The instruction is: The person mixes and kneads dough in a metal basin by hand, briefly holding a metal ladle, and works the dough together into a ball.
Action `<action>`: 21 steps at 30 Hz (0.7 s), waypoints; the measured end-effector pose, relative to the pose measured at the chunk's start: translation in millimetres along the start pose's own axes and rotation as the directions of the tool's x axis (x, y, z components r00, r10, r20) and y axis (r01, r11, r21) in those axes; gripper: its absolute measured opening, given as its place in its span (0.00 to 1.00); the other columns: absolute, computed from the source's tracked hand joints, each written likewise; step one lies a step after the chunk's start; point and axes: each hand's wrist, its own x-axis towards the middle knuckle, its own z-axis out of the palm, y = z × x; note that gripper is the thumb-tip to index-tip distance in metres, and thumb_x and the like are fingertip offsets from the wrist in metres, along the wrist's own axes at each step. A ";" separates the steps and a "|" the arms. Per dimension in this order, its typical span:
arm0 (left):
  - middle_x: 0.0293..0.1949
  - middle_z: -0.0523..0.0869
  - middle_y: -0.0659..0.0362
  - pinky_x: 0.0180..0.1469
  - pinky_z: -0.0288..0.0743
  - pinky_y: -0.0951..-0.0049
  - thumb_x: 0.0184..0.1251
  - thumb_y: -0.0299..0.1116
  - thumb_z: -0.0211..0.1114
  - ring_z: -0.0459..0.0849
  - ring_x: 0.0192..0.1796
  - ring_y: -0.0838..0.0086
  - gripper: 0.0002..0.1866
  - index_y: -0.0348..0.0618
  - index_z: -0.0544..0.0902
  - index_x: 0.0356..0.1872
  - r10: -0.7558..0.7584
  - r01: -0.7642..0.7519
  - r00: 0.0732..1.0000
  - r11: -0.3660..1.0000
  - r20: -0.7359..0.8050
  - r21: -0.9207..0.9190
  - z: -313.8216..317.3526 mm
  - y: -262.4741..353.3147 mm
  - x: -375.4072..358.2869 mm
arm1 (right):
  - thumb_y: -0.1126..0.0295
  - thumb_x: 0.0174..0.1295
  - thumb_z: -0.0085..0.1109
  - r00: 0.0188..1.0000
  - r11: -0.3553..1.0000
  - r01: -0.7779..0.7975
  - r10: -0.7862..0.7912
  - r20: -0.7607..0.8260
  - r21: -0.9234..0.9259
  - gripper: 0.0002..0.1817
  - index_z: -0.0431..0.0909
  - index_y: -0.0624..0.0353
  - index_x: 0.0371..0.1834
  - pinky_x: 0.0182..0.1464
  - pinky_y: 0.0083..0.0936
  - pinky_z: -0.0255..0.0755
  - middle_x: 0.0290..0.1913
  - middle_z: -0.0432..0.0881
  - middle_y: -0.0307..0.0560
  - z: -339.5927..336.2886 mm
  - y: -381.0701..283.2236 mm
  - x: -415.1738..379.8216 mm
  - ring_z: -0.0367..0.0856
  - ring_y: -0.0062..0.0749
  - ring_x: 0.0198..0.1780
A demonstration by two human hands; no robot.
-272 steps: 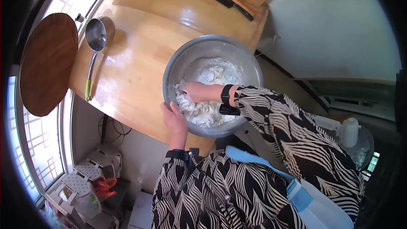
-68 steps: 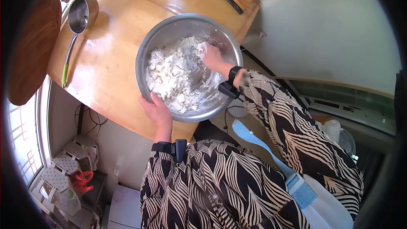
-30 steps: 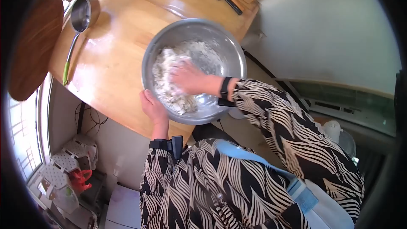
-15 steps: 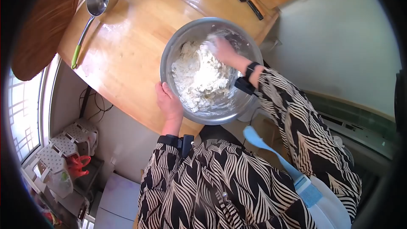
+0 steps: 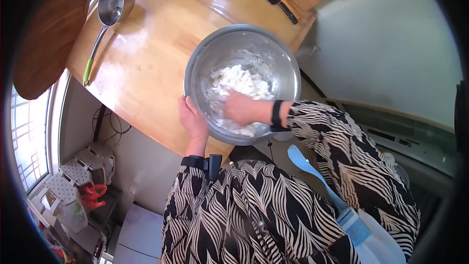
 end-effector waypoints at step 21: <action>0.31 0.80 0.44 0.33 0.68 0.52 0.74 0.41 0.43 0.78 0.33 0.45 0.14 0.40 0.71 0.44 0.034 -0.029 0.997 0.997 -0.070 0.072 8.5 -4.8 -0.2 | 0.71 0.47 0.53 0.898 0.922 -0.083 0.234 -0.374 0.377 0.08 0.75 0.61 0.30 0.38 0.43 0.72 0.33 0.76 0.56 51.9 -5.6 37.8 0.77 0.52 0.37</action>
